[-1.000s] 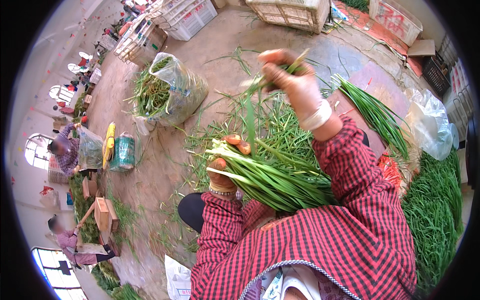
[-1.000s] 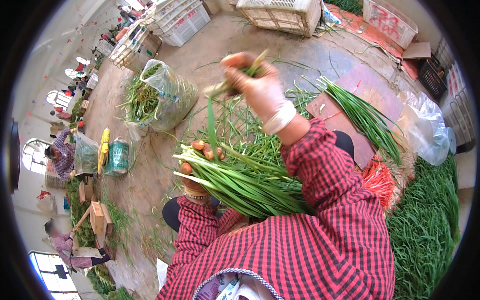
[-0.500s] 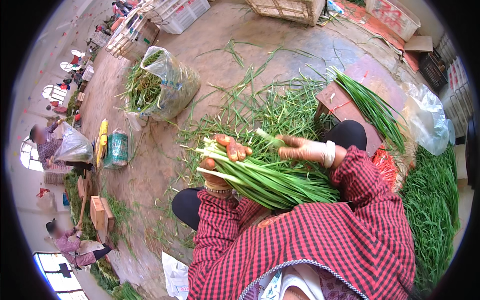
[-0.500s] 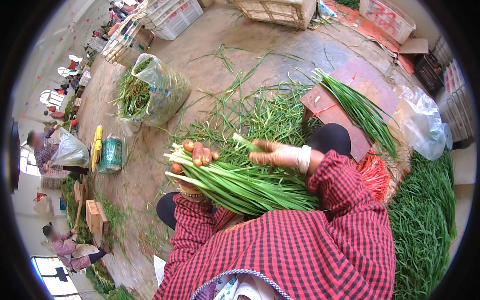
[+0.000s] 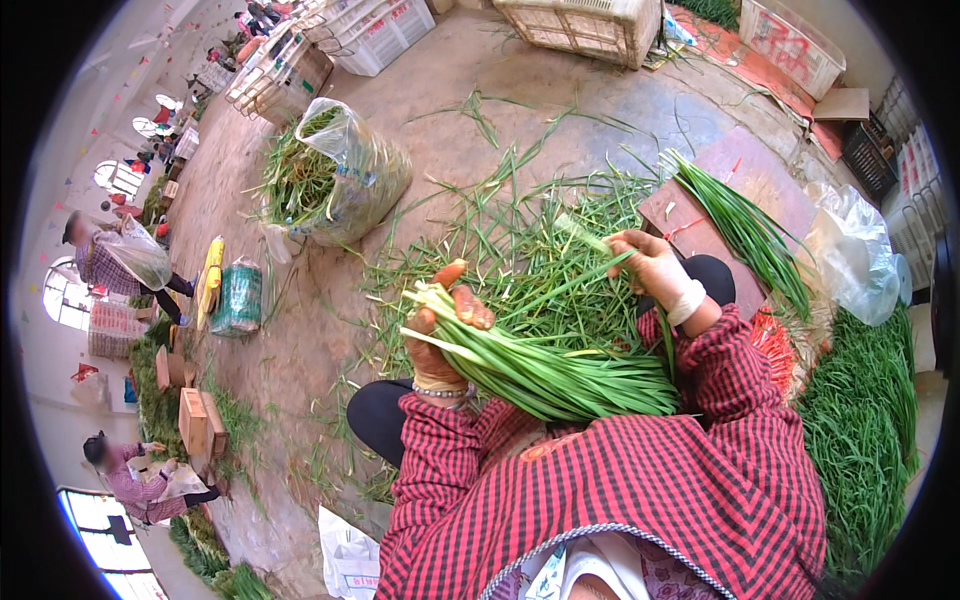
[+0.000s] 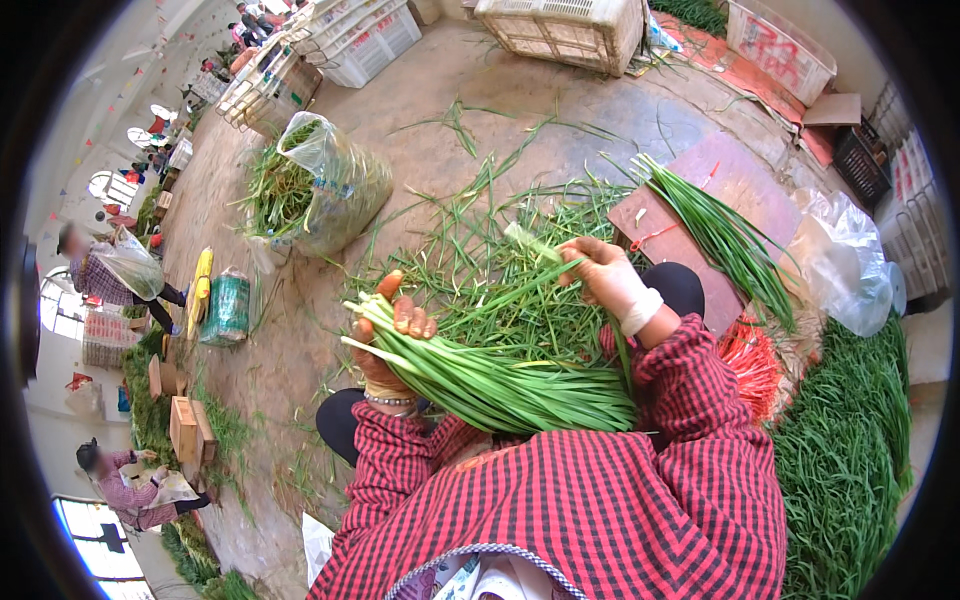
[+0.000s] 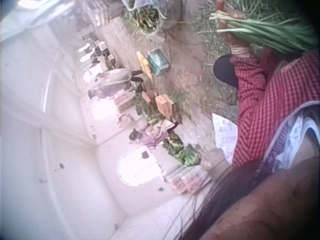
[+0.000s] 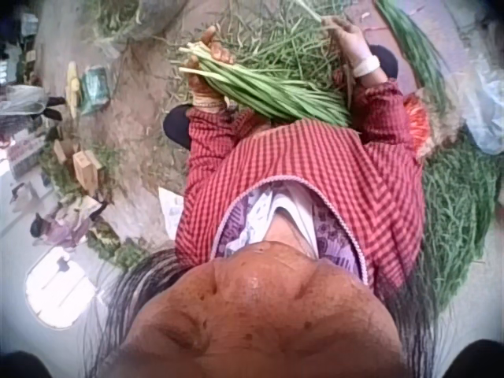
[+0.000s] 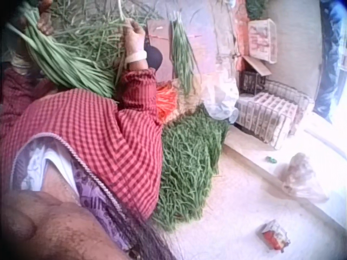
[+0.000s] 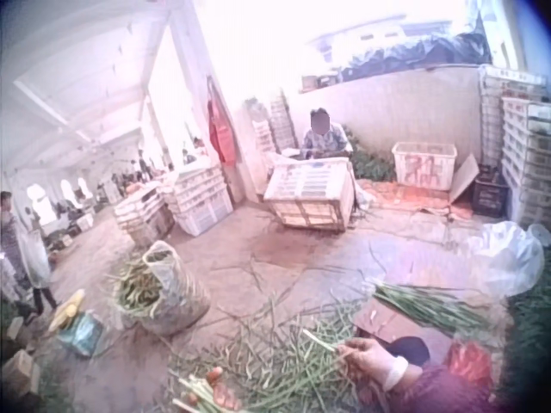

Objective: The person sorts through a bundle of green chives by hand, picking out individual blades, aligning the stems, and then placing the gathered bundle into a white plastic crate.

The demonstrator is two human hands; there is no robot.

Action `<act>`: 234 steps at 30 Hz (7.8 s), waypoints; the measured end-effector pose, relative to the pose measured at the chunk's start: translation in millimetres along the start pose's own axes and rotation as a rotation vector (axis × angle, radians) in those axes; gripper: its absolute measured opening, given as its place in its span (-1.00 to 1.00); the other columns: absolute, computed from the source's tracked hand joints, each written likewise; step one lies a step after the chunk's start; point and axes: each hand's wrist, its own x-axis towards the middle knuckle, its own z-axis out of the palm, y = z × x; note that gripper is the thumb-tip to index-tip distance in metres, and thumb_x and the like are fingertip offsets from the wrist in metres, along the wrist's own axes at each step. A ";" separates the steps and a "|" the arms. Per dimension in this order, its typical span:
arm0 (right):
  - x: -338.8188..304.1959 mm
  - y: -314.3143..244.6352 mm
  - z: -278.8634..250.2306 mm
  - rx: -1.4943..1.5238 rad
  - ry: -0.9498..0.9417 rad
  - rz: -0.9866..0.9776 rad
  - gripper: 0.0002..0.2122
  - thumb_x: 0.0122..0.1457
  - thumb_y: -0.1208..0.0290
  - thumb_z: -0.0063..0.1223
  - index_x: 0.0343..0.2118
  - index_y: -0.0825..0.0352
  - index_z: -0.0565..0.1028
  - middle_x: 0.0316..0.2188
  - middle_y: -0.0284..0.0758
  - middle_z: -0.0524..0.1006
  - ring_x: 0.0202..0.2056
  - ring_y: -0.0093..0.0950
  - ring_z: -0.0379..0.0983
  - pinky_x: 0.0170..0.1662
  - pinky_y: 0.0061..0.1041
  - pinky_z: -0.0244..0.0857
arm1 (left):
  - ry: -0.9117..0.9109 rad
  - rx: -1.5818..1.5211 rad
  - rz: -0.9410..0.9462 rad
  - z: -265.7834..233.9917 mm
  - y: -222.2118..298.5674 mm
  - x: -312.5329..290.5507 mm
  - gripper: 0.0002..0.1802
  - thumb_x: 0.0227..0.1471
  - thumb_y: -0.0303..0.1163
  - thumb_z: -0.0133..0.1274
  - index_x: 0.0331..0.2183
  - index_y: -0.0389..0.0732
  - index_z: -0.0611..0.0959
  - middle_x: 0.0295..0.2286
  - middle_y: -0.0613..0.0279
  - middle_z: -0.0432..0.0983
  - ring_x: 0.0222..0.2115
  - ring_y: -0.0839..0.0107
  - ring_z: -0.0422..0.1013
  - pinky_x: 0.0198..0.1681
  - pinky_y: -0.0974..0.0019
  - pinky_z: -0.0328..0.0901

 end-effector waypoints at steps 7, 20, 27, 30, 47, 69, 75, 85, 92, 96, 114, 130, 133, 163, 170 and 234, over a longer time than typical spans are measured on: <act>-19.5 -30.8 63.6 -0.021 -0.116 -0.171 -0.80 0.25 0.35 0.06 -0.15 0.34 0.52 -0.48 -0.40 0.54 -0.50 -0.68 0.43 -0.48 -0.69 0.30 | 0.243 0.177 -0.255 23.4 -2.0 21.1 -0.29 0.05 -0.14 0.10 0.13 -0.37 0.33 -0.01 -0.07 0.43 -0.33 0.38 0.53 -0.33 0.41 0.49; 36.7 -35.5 17.2 -0.777 -0.118 -0.461 -0.35 0.14 0.19 0.18 0.24 0.33 0.19 0.16 -0.06 0.30 0.20 -0.26 0.20 0.24 -0.38 0.07 | 0.376 0.198 -0.306 10.5 0.2 13.9 -0.55 0.07 -0.25 0.11 -0.09 -0.36 0.51 -0.33 0.00 0.60 -0.36 0.24 0.56 -0.26 0.21 0.50; 15.5 -107.7 140.7 -0.850 -0.671 -1.023 -0.41 0.03 0.29 0.29 0.13 0.33 0.34 0.20 -0.10 0.27 0.20 -0.15 0.21 0.22 -0.27 0.10 | 0.238 0.055 -0.250 4.6 -7.9 21.0 -0.58 0.15 -0.27 0.00 0.00 -0.25 0.49 -0.13 0.14 0.52 -0.14 0.31 0.48 -0.03 0.22 0.39; 38.2 -101.1 131.9 -0.629 -0.815 -0.873 -0.55 0.09 0.30 0.24 0.04 0.33 0.45 0.05 -0.17 0.45 0.08 -0.31 0.37 0.14 -0.34 0.22 | 0.266 -0.115 -0.202 26.0 -3.4 26.7 -0.58 0.09 -0.25 0.09 -0.03 -0.20 0.51 -0.15 0.17 0.52 -0.14 0.28 0.48 -0.03 0.21 0.40; 8.8 -88.5 129.9 -0.561 -0.663 -0.822 -0.54 -0.01 0.17 0.32 -0.05 0.28 0.55 -0.25 -0.20 0.59 -0.20 -0.36 0.53 -0.06 -0.42 0.37 | 0.214 0.029 -0.318 22.3 -1.1 15.6 -0.55 0.02 -0.26 0.19 -0.05 -0.19 0.54 -0.16 0.22 0.52 -0.13 0.33 0.46 -0.04 0.25 0.39; 1.3 -87.8 140.9 -0.847 -0.459 -1.224 -0.31 -0.03 0.12 0.28 0.17 0.25 0.30 -0.05 -0.13 0.45 -0.09 -0.15 0.43 0.13 -0.22 0.21 | 0.179 0.386 -0.310 39.9 14.2 19.5 -0.45 -0.17 -0.53 0.27 -0.07 -0.17 0.50 -0.14 0.27 0.44 -0.08 0.33 0.39 0.03 0.23 0.29; 3.9 -63.6 110.5 -0.145 -1.037 0.001 -0.05 0.00 0.24 0.35 0.33 0.32 -0.09 0.12 -0.20 0.34 0.09 -0.42 0.30 0.15 -0.40 0.21 | 0.354 0.411 -0.142 36.0 41.5 24.1 -0.60 -0.03 -0.43 0.19 -0.10 -0.24 0.50 -0.33 0.08 0.57 -0.30 0.28 0.51 -0.11 0.22 0.41; 49.1 -93.9 30.3 -0.936 -0.285 -0.314 -0.49 0.04 0.24 0.30 0.04 0.34 0.44 -0.28 -0.26 0.59 -0.26 -0.46 0.51 -0.15 -0.46 0.39 | 0.512 0.463 0.039 5.5 100.4 1.3 -0.77 0.06 -0.38 0.15 -0.21 -0.19 0.54 -0.17 -0.03 0.55 -0.14 0.16 0.48 -0.01 0.11 0.38; 6.2 -113.3 95.2 -0.944 -0.209 -1.234 -0.57 -0.01 0.18 0.23 -0.09 0.28 0.48 -0.07 -0.20 0.47 0.05 -0.14 0.33 0.13 -0.24 0.20 | 0.690 0.247 0.217 -35.0 106.0 -2.4 -0.65 0.05 -0.30 0.17 -0.14 -0.28 0.61 -0.16 -0.02 0.56 -0.15 0.14 0.49 -0.04 0.06 0.40; -10.5 -33.1 144.9 -1.001 -0.301 -0.966 -0.61 0.00 0.31 0.17 -0.08 0.26 0.45 -0.14 -0.21 0.46 -0.07 -0.15 0.41 0.00 -0.23 0.32 | 0.653 0.102 0.383 -50.2 103.2 -3.4 -0.68 0.10 -0.29 0.10 -0.15 -0.28 0.62 -0.17 0.00 0.57 -0.14 0.14 0.49 -0.02 -0.01 0.38; -51.0 -8.1 154.9 -0.909 -0.434 -0.874 -0.41 0.10 0.38 0.07 0.21 0.34 0.19 -0.54 -0.18 0.49 -0.50 -0.16 0.48 -0.43 -0.22 0.36 | 0.839 0.296 0.483 -46.6 98.3 -30.0 -0.55 0.10 -0.11 0.10 -0.02 -0.13 0.57 -0.07 0.18 0.52 -0.07 0.22 0.43 0.02 0.03 0.33; -53.8 0.1 142.4 -0.859 -0.455 -0.875 -0.68 0.15 0.25 0.01 -0.05 0.24 0.47 -0.48 -0.25 0.54 -0.40 -0.20 0.52 -0.33 -0.24 0.41 | 0.741 0.209 0.550 -53.1 123.8 -51.6 -0.73 0.08 -0.18 0.09 -0.20 -0.09 0.63 -0.28 0.26 0.60 -0.24 0.29 0.50 -0.10 0.10 0.40; -48.7 -44.1 98.1 -0.738 -0.659 -0.458 -0.78 0.18 0.32 0.07 -0.22 0.34 0.59 -0.41 -0.22 0.60 -0.38 -0.36 0.57 -0.27 -0.46 0.44 | 0.251 0.219 0.632 -31.1 146.3 -61.2 -0.89 0.09 -0.29 0.07 -0.32 -0.08 0.57 -0.49 0.38 0.48 -0.42 0.52 0.42 -0.20 0.18 0.34; -31.7 -37.5 197.4 -0.696 -0.430 -1.031 -0.73 0.04 0.25 0.15 -0.24 0.24 0.44 -0.40 -0.30 0.42 -0.36 -0.30 0.49 -0.38 -0.30 0.41 | -0.832 0.378 0.438 12.3 176.2 -29.8 -0.77 0.07 -0.32 0.18 -0.23 -0.09 0.50 -0.35 0.33 0.60 -0.32 0.49 0.54 -0.13 0.33 0.32; -27.2 -44.4 197.1 -0.963 -0.461 -1.183 -0.83 -0.04 0.30 0.12 -0.47 0.25 0.40 -0.52 -0.31 0.40 -0.47 -0.29 0.48 -0.46 -0.26 0.39 | -0.820 0.385 0.401 9.3 168.9 -28.5 -0.78 0.12 -0.32 0.13 -0.20 -0.09 0.48 -0.32 0.33 0.60 -0.29 0.47 0.55 -0.09 0.32 0.32; -25.3 1.9 156.6 -0.946 -0.951 -0.159 -0.43 0.14 0.06 0.01 0.15 0.32 0.31 -0.13 -0.05 0.53 -0.10 -0.09 0.47 0.01 -0.30 0.34 | 0.909 0.185 0.536 -80.8 139.3 -74.4 -0.67 0.08 -0.23 0.08 -0.12 -0.15 0.63 -0.11 0.14 0.55 -0.09 0.18 0.45 0.03 -0.05 0.33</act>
